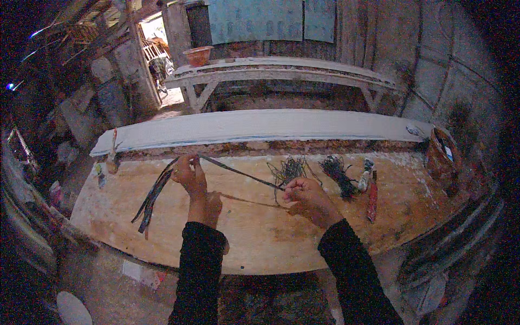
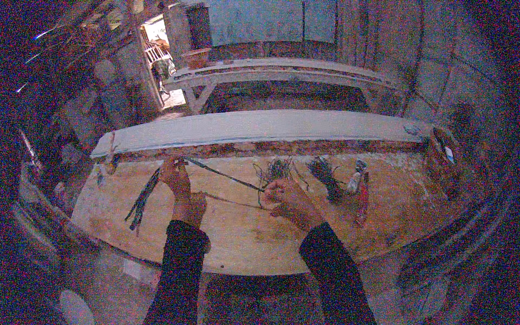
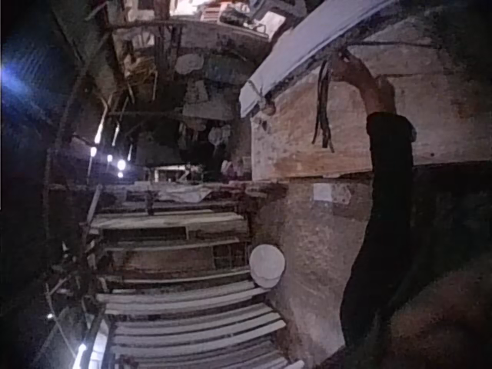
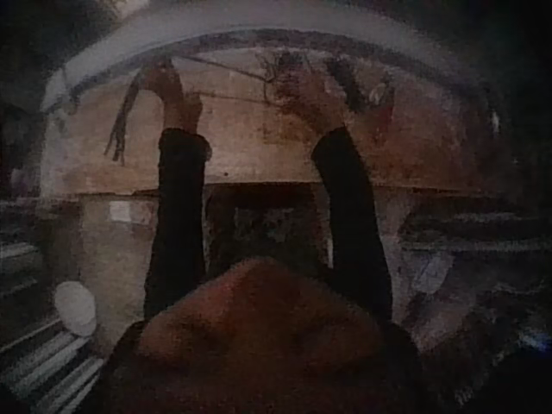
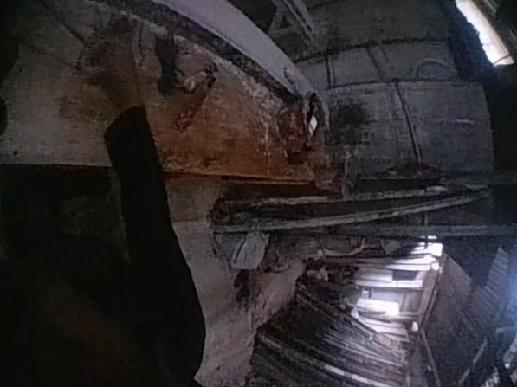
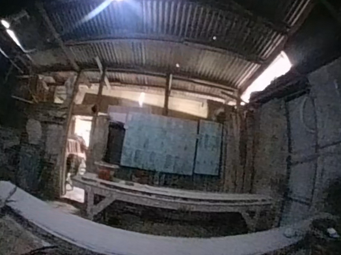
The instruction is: The person weaves thin dark strips by hand on a wooden workbench, repeatedly picking up, aligning, and interlacing the strips. The person occasionally adjusts the bundle and continues the weaving process without using tools.
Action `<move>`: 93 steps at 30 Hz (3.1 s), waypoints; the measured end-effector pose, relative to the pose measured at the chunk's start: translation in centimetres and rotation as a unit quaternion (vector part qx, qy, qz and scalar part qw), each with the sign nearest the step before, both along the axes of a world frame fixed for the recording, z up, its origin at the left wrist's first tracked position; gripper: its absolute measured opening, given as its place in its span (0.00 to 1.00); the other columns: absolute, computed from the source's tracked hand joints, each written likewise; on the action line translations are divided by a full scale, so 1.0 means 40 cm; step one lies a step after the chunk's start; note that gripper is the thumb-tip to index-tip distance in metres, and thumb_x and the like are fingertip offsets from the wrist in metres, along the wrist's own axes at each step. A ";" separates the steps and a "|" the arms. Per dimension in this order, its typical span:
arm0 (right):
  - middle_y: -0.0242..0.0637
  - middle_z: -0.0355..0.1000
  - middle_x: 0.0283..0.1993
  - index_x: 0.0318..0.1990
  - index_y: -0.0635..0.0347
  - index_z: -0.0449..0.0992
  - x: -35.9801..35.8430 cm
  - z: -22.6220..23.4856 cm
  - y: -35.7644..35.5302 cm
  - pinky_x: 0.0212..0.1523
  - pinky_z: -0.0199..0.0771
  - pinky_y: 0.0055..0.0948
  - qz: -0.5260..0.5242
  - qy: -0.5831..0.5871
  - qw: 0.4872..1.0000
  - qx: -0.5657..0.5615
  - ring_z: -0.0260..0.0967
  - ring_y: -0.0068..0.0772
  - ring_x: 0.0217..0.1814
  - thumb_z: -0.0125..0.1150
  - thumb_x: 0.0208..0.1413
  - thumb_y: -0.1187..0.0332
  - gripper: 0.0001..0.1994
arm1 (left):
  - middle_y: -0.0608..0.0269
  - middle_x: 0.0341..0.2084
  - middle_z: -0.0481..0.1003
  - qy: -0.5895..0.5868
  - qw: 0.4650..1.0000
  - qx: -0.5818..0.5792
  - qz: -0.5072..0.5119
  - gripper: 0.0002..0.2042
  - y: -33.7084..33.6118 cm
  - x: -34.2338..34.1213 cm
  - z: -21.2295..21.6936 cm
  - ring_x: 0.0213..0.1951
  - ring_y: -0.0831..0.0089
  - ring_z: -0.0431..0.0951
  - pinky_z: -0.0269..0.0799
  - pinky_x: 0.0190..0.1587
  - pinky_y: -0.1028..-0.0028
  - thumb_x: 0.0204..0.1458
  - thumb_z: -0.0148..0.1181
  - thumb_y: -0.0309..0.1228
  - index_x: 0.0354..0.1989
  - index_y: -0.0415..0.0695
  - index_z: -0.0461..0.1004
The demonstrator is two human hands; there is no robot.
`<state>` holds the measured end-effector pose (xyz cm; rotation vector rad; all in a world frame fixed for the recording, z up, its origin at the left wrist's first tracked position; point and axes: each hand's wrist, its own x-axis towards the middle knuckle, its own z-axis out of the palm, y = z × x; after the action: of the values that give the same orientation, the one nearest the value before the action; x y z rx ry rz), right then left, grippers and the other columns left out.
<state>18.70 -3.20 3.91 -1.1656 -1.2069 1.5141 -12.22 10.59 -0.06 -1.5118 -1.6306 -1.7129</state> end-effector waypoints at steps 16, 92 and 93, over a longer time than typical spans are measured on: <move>0.24 0.67 0.28 0.34 0.57 0.73 -0.175 -0.084 0.120 0.30 0.63 0.19 -0.176 -0.004 0.971 0.163 0.63 0.16 0.29 0.60 0.54 0.66 0.06 | 0.65 0.27 0.68 -0.537 0.578 -0.328 -0.520 0.04 -0.257 0.275 0.057 0.23 0.71 0.71 0.71 0.20 0.71 0.55 0.54 0.29 0.35 0.43 0.67; 0.22 0.66 0.21 0.33 0.54 0.73 -0.102 -0.062 0.021 0.16 0.57 0.16 -0.094 0.111 0.989 -0.028 0.61 0.14 0.19 0.60 0.54 0.66 0.04 | 0.59 0.23 0.68 -0.500 0.578 -0.343 -0.546 0.03 -0.279 0.318 0.078 0.22 0.68 0.73 0.70 0.20 0.72 0.56 0.51 0.27 0.33 0.40 0.67; 0.21 0.65 0.21 0.33 0.54 0.73 -0.105 -0.062 0.019 0.15 0.56 0.16 -0.095 0.108 0.989 -0.028 0.60 0.13 0.17 0.60 0.54 0.66 0.05 | 0.62 0.24 0.67 -0.530 0.559 -0.332 -0.545 0.03 -0.274 0.318 0.075 0.22 0.71 0.72 0.69 0.20 0.73 0.55 0.54 0.27 0.32 0.41 0.68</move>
<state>14.51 -2.44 1.41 -1.0887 -0.8889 1.4936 0.51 -0.37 2.94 -2.3381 -2.1577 -3.5042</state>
